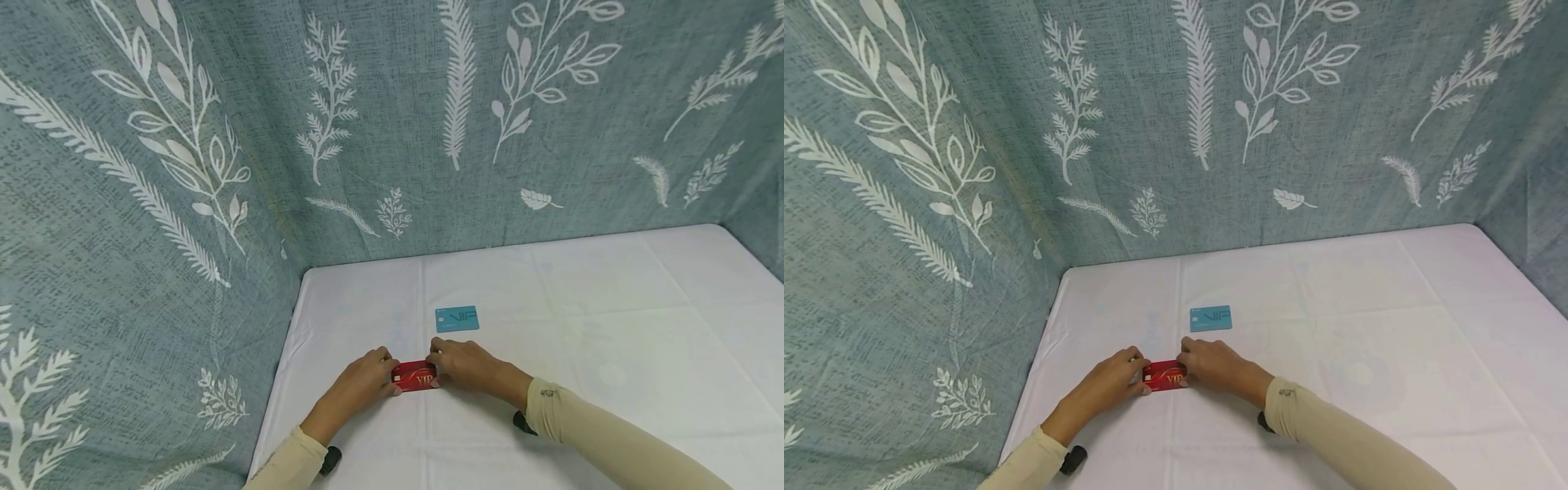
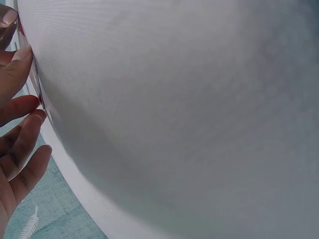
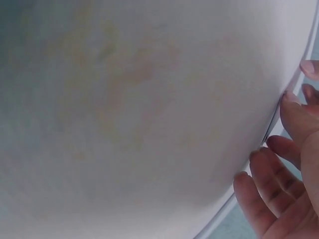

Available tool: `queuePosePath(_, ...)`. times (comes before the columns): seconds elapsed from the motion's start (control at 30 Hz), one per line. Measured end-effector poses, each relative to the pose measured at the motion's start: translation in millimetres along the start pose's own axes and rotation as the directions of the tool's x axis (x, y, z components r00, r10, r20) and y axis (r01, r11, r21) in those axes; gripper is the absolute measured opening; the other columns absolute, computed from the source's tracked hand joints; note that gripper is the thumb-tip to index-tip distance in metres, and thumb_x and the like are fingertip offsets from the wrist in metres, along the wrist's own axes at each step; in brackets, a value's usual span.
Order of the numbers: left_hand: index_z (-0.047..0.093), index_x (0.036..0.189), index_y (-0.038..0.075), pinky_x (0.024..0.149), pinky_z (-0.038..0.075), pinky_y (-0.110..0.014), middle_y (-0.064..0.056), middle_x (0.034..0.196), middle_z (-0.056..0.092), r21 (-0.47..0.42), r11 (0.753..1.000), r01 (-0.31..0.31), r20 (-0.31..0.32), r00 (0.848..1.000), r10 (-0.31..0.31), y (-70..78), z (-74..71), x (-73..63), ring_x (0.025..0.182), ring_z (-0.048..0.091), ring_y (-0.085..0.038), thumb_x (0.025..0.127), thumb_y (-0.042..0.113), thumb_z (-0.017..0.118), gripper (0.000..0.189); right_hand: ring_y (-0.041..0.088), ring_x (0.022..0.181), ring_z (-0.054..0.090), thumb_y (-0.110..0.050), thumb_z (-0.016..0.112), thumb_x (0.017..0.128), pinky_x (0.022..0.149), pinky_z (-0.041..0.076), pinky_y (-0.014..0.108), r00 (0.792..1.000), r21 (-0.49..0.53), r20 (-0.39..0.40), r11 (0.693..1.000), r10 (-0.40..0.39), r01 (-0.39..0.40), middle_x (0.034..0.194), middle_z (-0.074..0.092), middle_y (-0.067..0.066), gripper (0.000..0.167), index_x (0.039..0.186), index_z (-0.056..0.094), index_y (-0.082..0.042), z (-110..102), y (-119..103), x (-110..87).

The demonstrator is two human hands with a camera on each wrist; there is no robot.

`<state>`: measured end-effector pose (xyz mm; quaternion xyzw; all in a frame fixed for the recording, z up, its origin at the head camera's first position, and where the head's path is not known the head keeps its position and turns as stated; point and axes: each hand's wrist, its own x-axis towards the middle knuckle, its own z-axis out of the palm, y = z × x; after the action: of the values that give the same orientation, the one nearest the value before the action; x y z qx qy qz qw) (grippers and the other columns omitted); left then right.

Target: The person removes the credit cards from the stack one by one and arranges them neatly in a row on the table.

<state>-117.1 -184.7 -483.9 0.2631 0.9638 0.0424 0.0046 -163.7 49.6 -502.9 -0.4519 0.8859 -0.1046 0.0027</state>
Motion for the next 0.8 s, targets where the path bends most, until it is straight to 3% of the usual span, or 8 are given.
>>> queuePosePath(0.37,0.072,0.116,0.007,0.075,0.055,-0.025,-0.003,0.103,0.063,0.002,1.0,0.013,0.031,0.999,-0.013,-0.3,-4.6,0.5,0.082,0.057,-0.01,0.084,0.035,0.081,0.043,0.011,0.088,0.065,-0.042,0.076,0.088,0.076,0.058,0.024,1.0,-0.025,0.006,1.0,-0.004,0.004,0.11,0.067,0.003,0.042,0.117,0.073,-0.011,-1.8,1.2,2.0)
queuePosePath(0.6,0.071,0.115,0.008,0.073,0.054,-0.024,-0.003,0.101,0.062,0.015,1.0,-0.014,0.064,0.998,0.013,0.4,-8.9,0.1,0.08,0.056,-0.009,0.087,0.036,0.078,0.04,0.012,0.088,0.067,-0.042,0.075,0.089,0.076,0.058,0.026,1.0,-0.016,0.006,1.0,0.008,-0.008,0.109,0.068,0.003,0.042,0.119,0.071,-0.013,-2.8,3.6,-2.9)
queuePosePath(0.8,0.072,0.112,0.009,0.07,0.052,-0.024,-0.002,0.096,0.063,0.051,0.998,-0.024,0.034,0.999,0.023,2.2,-9.1,5.5,0.077,0.053,-0.009,0.088,0.035,0.078,0.036,0.015,0.094,0.069,-0.036,0.078,0.088,0.076,0.059,0.029,0.999,0.004,-0.007,0.999,0.034,-0.034,0.112,0.069,0.004,0.041,0.121,0.071,-0.013,-9.1,12.4,-9.7)
